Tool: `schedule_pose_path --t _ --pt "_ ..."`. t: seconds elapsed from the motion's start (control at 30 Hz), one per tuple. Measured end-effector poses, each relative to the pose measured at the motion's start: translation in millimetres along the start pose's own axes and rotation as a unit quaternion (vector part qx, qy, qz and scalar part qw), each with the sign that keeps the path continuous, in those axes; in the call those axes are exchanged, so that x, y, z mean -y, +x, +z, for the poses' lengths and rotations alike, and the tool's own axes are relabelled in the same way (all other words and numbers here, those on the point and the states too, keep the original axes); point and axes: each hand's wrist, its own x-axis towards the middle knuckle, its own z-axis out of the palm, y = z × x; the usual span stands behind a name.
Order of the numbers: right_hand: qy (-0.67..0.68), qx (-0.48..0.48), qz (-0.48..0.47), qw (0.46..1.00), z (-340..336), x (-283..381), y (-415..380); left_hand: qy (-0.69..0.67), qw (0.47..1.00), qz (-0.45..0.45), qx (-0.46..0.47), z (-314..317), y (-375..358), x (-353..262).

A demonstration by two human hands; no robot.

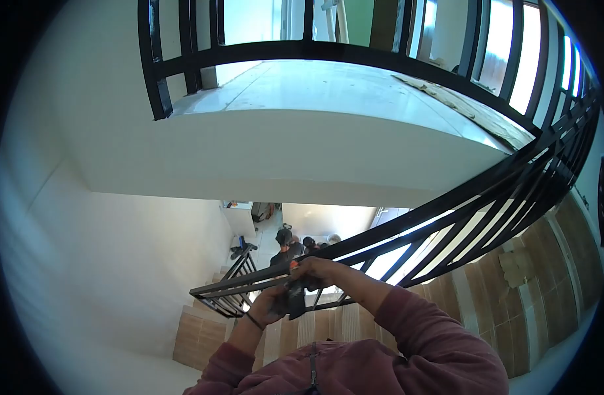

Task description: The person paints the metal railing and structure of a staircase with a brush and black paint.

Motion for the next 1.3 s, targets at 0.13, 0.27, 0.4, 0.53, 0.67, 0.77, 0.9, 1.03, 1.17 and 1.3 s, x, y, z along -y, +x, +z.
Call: schedule_pose_path --t 0.13,0.27,0.4,0.53,0.67,0.77,0.9,1.03,1.17,1.3 --pt "-0.010 0.054 0.015 0.998 22 7 33 -0.021 0.998 0.060 0.004 7 -29 -13" --pt "-0.040 0.032 -0.009 0.999 52 28 35 -0.028 0.985 0.172 -0.015 -9 -45 -20" --pt "-0.234 -0.187 -0.283 0.911 49 82 -12 -0.048 0.948 0.315 0.017 -18 -69 -37" --pt "-0.473 -0.568 -0.575 0.351 -7 149 -98 -0.027 0.898 0.438 -0.034 -48 -121 -49" --pt "-0.510 -0.704 -0.476 0.134 -73 193 -148 0.026 0.848 0.529 -0.001 -88 -154 -61" --pt "-0.551 -0.702 -0.432 0.130 -114 196 -144 -0.005 0.831 0.556 -0.021 -93 -179 -64" --pt "-0.562 -0.691 -0.442 0.102 -114 192 -143 -0.062 0.803 0.591 -0.048 -101 -204 -71" --pt "-0.560 -0.678 -0.464 0.104 -111 194 -145 -0.068 0.764 0.635 -0.094 -98 -219 -68" --pt "-0.564 -0.671 -0.467 0.116 -111 195 -147 -0.019 0.764 0.642 -0.067 -92 -226 -62" --pt "-0.570 -0.664 -0.471 0.112 -111 195 -147 -0.039 0.766 0.638 -0.060 -109 -231 -52"
